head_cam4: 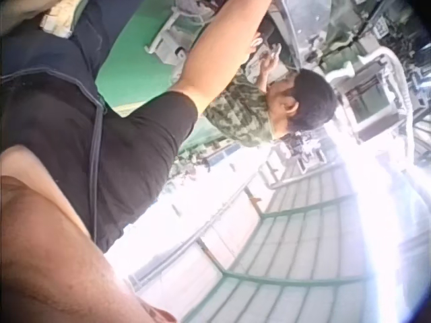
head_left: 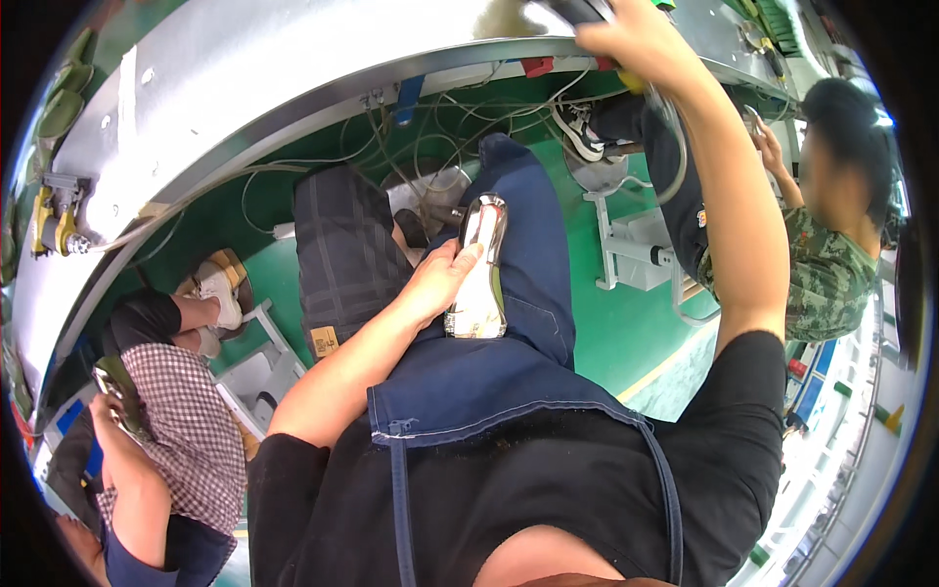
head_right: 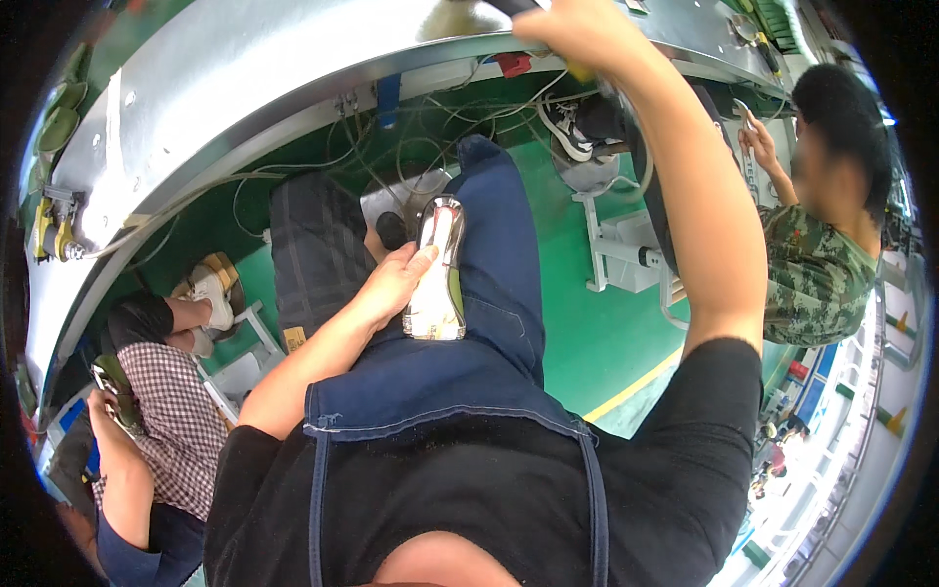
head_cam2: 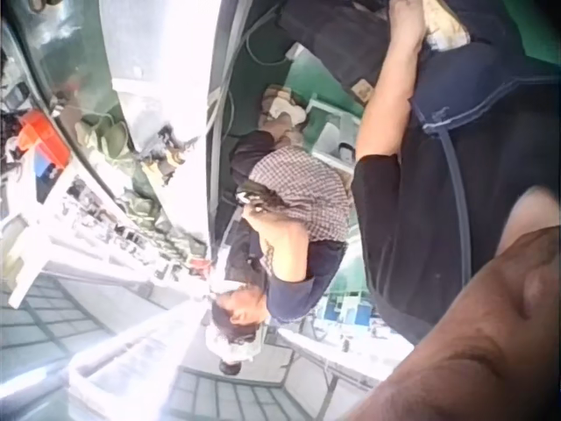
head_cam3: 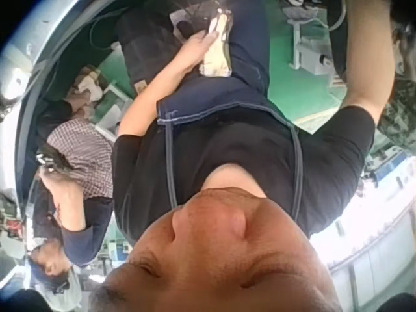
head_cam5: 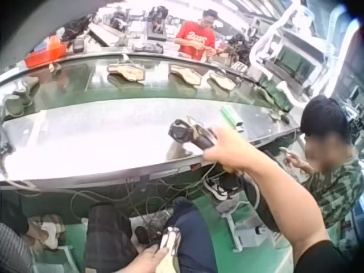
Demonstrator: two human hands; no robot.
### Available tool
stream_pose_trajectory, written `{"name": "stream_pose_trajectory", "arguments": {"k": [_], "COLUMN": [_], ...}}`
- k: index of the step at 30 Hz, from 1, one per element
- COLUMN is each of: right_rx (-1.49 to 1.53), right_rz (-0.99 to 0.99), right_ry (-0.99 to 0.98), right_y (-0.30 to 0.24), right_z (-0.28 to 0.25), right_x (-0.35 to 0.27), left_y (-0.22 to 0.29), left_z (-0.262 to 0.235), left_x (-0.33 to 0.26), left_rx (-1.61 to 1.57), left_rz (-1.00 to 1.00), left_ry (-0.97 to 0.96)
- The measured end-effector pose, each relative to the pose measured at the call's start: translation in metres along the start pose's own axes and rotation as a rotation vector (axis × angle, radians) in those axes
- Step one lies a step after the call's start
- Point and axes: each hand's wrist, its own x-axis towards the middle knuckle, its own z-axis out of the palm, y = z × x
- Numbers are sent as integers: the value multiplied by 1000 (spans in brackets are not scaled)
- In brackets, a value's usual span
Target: The person assembles green slipper sandals by hand. They place a patterned insole into the green sole, use a staple gun to secure the edges, and then place the finished slipper on the table. The process is repeated for a second slipper.
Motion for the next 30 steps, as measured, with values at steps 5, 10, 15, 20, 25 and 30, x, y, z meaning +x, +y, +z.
{"name": "stream_pose_trajectory", "arguments": {"k": [5, 10, 15, 20, 25, 30], "right_rx": [477, 330, 338, 373, 334, 156], "right_rz": [-57, 185, 293, 304, 310, 240], "right_ry": [-359, -686, -751, -802, -878, -929], "right_y": [4, 5, 7, 14, 15, 13], "right_z": [37, 81, 95, 97, 97, 94], "right_x": [-110, -140, -141, -140, -136, -136], "left_y": [0, -13, -14, -1, -1, 10], "left_z": [-4, -10, -19, -24, -25, -23], "left_x": [1, 8, 10, 3, -1, -9], "left_rx": [93, 39, -72, -156, -210, -202], "left_rz": [-19, 12, -11, -47, -18, -49], "left_ry": [-30, -60, -128, -239, -302, -326]}}
